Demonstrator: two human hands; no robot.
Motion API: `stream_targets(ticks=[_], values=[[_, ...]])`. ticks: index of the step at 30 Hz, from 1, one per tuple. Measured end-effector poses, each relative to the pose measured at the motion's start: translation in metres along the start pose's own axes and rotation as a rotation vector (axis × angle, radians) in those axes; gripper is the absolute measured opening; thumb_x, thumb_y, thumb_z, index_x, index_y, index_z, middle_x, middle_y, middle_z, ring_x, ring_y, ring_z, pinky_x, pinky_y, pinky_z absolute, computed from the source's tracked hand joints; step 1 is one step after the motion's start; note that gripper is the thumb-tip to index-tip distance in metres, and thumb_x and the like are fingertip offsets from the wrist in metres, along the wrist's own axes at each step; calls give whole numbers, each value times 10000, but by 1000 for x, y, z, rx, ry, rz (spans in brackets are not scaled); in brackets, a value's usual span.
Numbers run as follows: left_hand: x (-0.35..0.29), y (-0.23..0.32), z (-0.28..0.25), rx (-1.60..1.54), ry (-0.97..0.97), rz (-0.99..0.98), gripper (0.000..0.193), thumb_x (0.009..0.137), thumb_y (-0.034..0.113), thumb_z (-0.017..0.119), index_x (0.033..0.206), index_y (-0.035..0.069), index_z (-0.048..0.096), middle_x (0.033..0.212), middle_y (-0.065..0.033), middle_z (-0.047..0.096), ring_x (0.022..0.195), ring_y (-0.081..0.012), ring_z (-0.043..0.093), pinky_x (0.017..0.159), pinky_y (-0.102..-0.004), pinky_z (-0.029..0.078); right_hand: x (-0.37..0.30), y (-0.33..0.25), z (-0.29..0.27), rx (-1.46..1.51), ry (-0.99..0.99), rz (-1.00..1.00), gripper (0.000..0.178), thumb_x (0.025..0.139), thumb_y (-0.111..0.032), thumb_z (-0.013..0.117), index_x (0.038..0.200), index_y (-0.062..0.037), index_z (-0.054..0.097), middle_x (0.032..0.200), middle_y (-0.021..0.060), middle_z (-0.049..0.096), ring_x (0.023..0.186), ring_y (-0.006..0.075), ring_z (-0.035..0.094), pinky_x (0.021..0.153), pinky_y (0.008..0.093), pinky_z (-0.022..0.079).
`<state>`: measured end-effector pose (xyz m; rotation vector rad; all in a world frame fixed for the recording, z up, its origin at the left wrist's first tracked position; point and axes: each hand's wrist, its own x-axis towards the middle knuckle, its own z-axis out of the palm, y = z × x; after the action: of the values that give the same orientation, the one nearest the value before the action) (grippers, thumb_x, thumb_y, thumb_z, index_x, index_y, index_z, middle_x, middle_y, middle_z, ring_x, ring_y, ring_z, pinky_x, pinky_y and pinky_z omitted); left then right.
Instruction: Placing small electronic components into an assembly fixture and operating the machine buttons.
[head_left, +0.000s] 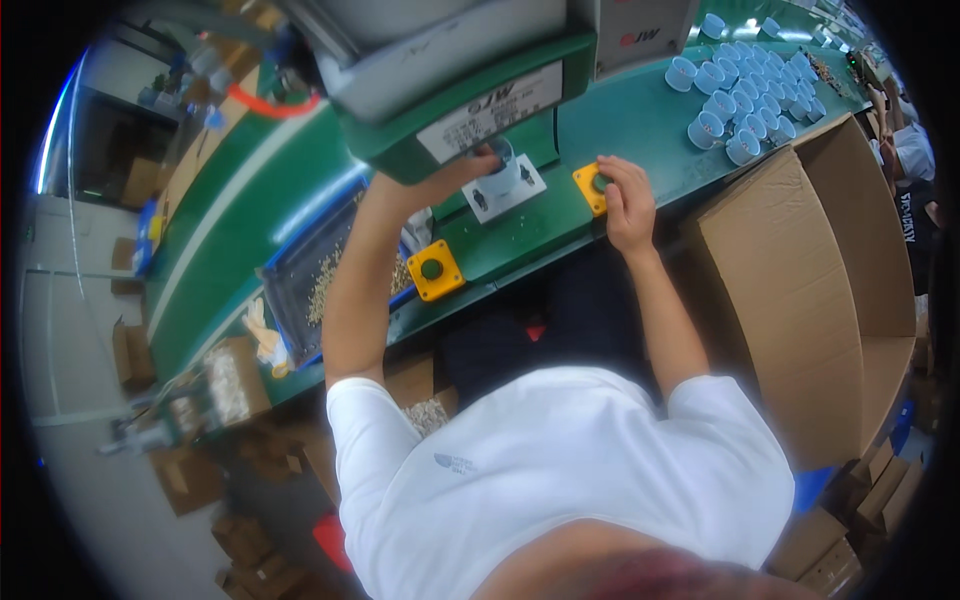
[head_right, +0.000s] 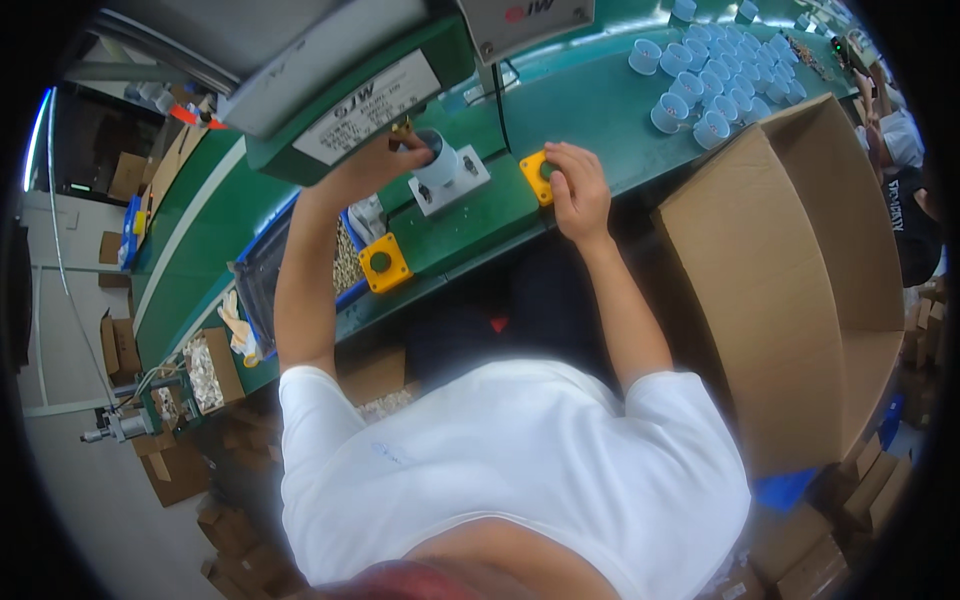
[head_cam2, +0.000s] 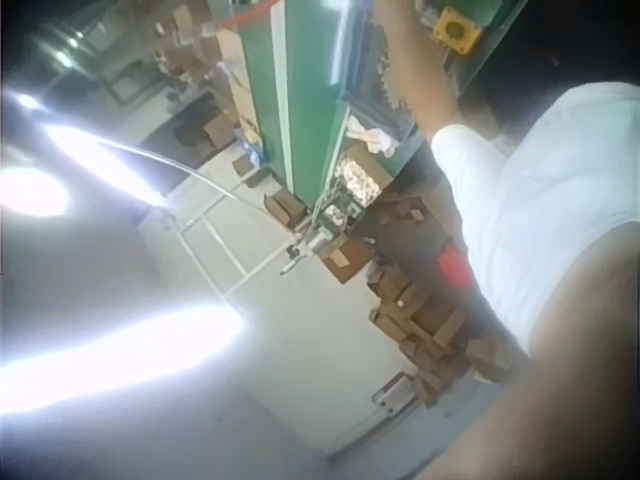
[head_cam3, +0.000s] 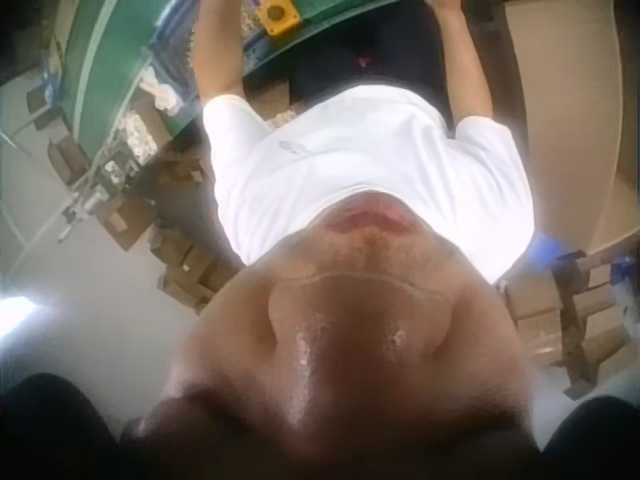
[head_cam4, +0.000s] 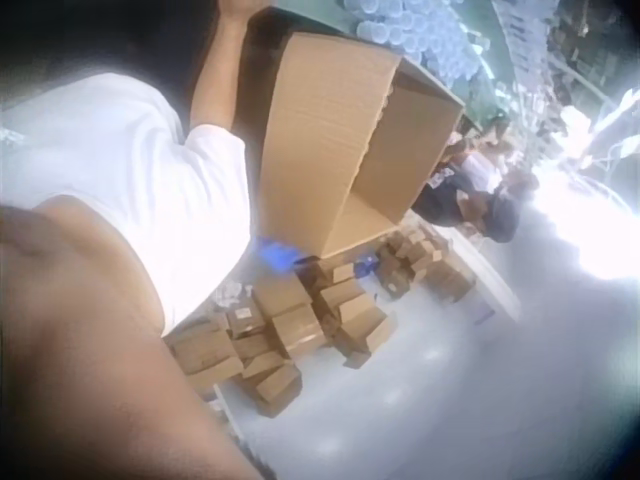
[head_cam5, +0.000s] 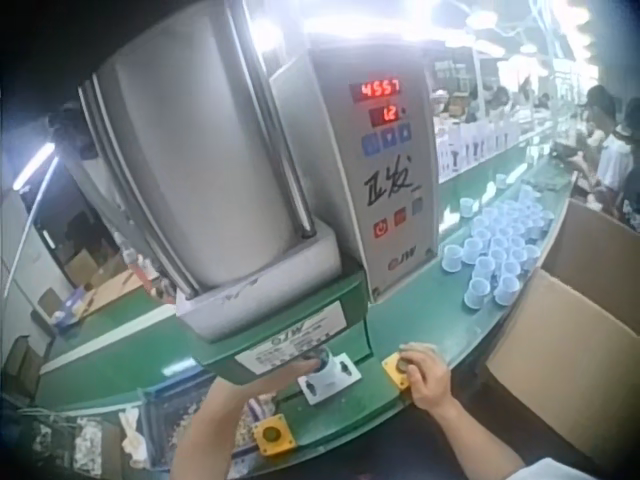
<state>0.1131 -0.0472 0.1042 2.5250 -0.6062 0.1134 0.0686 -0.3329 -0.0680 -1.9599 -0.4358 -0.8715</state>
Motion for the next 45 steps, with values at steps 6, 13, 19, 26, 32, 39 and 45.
stream_targets(ticks=[6,13,19,26,32,39,45], values=[[4,-25,2,-133,26,65,254,857,235,834,1016,45,779,931,-89,762,841,-177,704,800,-320,574,8,3,8,-7,4,-5,245,961,-80,558,1146,4,694,1227,166,717,1188,367,640,1047,431,486],[5,-13,2,-161,-108,-48,409,847,211,848,1212,72,726,1149,-100,742,1070,-239,690,978,-365,541,8,-2,0,-38,45,-11,217,911,-77,607,1095,-12,702,1189,153,724,1137,376,658,982,445,529],[1,3,-9,-154,-234,-92,290,882,204,811,1138,70,779,1059,-56,787,1000,-171,713,948,-330,548,2,-14,-10,-67,59,1,209,879,-84,639,1069,-28,704,1187,126,729,1115,360,668,947,432,550],[-25,-9,-5,-238,-15,-8,262,924,149,749,1165,46,764,1115,-85,779,1003,-239,724,913,-367,549,9,-13,-5,-57,50,-8,228,864,-79,647,1079,-26,700,1193,127,728,1120,361,668,944,432,552],[-149,-28,72,-7,555,-244,205,896,84,748,1077,-14,757,1087,-162,749,1008,-329,718,903,-412,555,9,-5,1,23,59,-25,196,841,-81,663,1023,-15,696,1171,143,731,1129,371,666,956,444,546],[-169,-28,98,203,708,-21,57,851,46,762,847,9,718,1017,-129,748,1014,-359,707,863,-449,576,10,-11,-6,-96,92,-65,82,816,-76,675,877,-21,675,1057,125,732,1061,360,676,914,434,555],[-179,-49,71,206,486,43,90,855,63,755,877,-6,701,1052,-146,740,1002,-397,690,885,-462,558,19,-6,-2,-42,-61,35,71,847,-90,658,894,-37,660,1024,105,719,1026,304,619,919,429,520]])
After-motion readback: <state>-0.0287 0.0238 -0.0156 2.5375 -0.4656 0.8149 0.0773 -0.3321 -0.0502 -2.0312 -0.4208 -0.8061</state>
